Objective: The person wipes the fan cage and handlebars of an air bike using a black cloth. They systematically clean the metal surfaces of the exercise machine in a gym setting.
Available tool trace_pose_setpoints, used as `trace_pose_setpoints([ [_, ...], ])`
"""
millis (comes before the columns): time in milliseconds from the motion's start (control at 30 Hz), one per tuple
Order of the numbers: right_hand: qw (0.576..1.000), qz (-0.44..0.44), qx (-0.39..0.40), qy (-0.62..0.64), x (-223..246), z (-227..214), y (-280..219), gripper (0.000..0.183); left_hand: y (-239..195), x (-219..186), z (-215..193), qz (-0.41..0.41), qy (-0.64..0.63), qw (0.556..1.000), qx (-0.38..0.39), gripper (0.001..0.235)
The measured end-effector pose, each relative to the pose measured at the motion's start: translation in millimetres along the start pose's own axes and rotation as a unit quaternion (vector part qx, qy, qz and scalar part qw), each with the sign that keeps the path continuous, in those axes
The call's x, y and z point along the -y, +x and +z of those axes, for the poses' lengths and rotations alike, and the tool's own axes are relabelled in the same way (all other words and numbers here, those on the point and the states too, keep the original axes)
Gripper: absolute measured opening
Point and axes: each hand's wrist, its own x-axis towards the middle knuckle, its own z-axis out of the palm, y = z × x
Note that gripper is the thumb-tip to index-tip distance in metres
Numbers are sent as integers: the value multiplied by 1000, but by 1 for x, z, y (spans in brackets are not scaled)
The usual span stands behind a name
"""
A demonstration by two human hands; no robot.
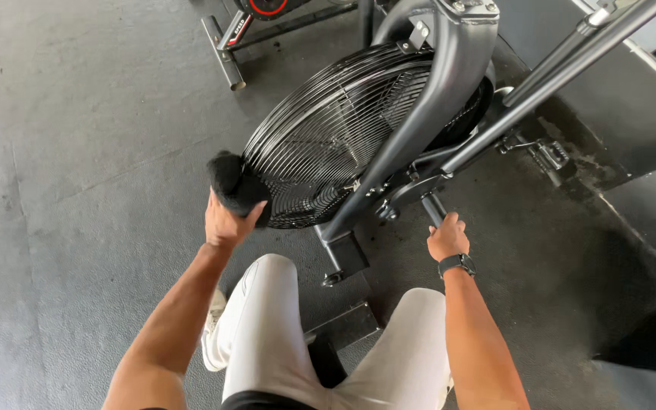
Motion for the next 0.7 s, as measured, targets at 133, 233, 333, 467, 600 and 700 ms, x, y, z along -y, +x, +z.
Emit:
trace_pose_setpoints([
  [133,1000,8,5,0,3,-2,6,47,79,-44,12,43,-48,996,54,80],
  [233,1000,-25,-10,-11,3,-6,-5,46,167,-102,64,238,80,967,-42,93],
  [333,997,41,43,50,14,-19,-5,50,236,-189,88,243,173,952,66,100],
  [467,996,47,72,39,17,-29,-14,61,243,-213,92,219,215,943,128,63],
  [600,999,20,31,30,10,-18,-11,50,175,-152,57,309,205,929,-9,54],
  [700,1000,-7,4,-2,1,-10,-7,51,89,-82,24,363,190,911,-52,51],
])
